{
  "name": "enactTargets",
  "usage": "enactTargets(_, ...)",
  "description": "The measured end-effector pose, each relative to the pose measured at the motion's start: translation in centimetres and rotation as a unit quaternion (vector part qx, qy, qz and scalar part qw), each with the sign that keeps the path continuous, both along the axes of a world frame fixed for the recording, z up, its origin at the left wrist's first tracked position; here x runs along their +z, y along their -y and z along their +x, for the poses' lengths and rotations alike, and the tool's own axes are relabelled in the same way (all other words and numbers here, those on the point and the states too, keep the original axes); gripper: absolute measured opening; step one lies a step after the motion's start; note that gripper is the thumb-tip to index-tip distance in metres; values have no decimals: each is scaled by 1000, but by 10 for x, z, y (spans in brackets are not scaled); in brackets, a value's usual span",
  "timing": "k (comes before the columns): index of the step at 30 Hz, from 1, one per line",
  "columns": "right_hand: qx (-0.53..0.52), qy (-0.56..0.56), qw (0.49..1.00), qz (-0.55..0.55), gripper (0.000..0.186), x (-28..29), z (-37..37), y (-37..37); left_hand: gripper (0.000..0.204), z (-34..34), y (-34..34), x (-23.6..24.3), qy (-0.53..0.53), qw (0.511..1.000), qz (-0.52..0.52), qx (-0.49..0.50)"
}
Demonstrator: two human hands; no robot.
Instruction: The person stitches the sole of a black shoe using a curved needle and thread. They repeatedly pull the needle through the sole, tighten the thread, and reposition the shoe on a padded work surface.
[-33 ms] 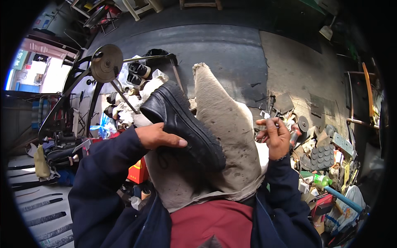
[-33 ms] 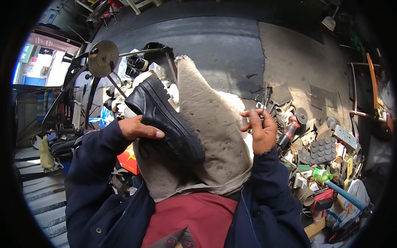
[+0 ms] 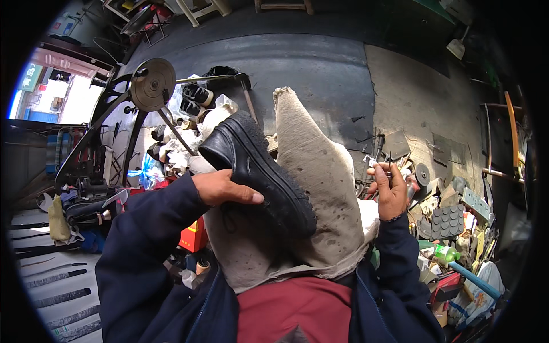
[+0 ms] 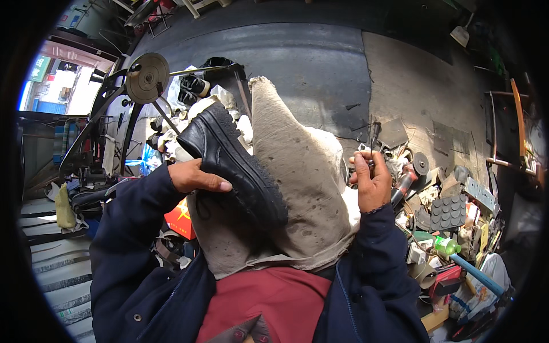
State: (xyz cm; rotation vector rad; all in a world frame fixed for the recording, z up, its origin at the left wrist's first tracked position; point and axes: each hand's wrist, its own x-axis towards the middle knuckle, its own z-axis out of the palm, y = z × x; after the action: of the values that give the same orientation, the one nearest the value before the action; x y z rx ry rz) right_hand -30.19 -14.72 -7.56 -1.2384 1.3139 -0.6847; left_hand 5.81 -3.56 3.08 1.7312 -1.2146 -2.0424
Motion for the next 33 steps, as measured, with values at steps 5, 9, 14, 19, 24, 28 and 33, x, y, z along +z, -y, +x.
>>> enactTargets(5, 121, -63, 973, -187, 38, 23, -21, -23, 43, -8, 4, 7, -54, 998, 12, 19)
enactTargets(9, 299, 38, 938, -174, 47, 60, -6, -64, 43, -14, 8, 11, -71, 997, -7, -3)
enactTargets(14, 356, 54, 922, -143, 50, 78, 11, -67, 43, -12, 4, 5, -85, 996, -5, 19)
enactTargets(19, 342, 59, 923, -163, 52, 74, 17, -64, 44, -11, 2, 2, -78, 997, -9, 24)
enactTargets(24, 374, 36, 910, -173, 51, 73, 21, -58, 44, -12, 1, 1, -81, 996, -4, 37)
enactTargets(28, 405, 27, 897, -174, 52, 78, 18, -50, 44, -13, 0, 3, -80, 996, -5, 42)
enactTargets(33, 419, 33, 890, -174, 52, 81, 13, -45, 43, -14, 0, 4, -75, 996, -15, 44)
